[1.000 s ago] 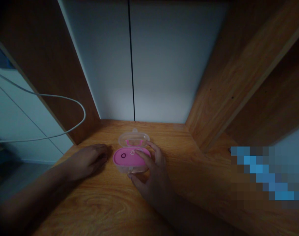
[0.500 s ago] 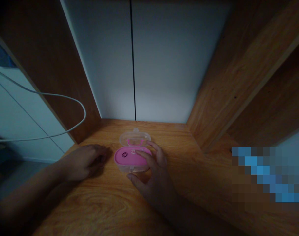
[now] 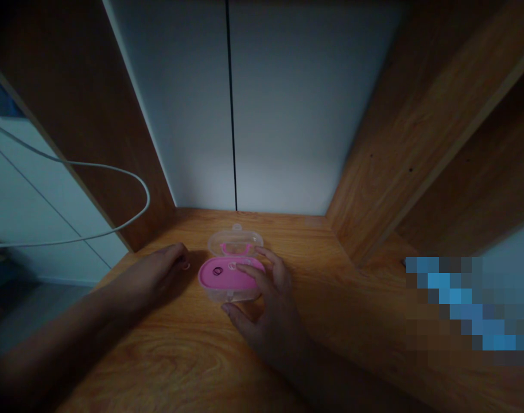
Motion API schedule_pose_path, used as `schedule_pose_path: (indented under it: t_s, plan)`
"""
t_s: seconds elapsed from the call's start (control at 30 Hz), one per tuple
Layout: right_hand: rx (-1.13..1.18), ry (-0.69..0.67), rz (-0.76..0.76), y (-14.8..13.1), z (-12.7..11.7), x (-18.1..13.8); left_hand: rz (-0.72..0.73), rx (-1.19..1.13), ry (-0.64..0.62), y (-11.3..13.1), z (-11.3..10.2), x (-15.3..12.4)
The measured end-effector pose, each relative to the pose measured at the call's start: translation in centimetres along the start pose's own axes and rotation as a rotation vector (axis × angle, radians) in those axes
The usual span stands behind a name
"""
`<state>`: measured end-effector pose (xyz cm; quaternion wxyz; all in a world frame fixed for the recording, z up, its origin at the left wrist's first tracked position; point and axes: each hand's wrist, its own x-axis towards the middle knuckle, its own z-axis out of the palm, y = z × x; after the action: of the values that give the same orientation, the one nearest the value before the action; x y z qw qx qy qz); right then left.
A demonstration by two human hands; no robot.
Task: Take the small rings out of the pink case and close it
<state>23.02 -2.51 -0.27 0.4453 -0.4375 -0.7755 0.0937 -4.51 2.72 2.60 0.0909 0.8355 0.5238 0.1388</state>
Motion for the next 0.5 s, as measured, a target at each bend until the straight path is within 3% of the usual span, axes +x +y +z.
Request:
schedule_pose_path:
  t_s: [0.13, 0.33, 0.5]
  plan:
    - [0.002, 0.010, 0.002, -0.1, 0.0, 0.1, 0.038, -0.114, 0.140, 0.5, 0.5, 0.1]
    - [-0.011, 0.110, -0.101, -0.4, -0.3, 0.2, 0.399, -0.291, 0.494, 2.5, 1.2, -0.8]
    - [-0.066, 0.098, -0.280, -1.1, -1.0, -0.1, 0.521, -0.596, 0.501, 6.1, 2.9, -2.5]
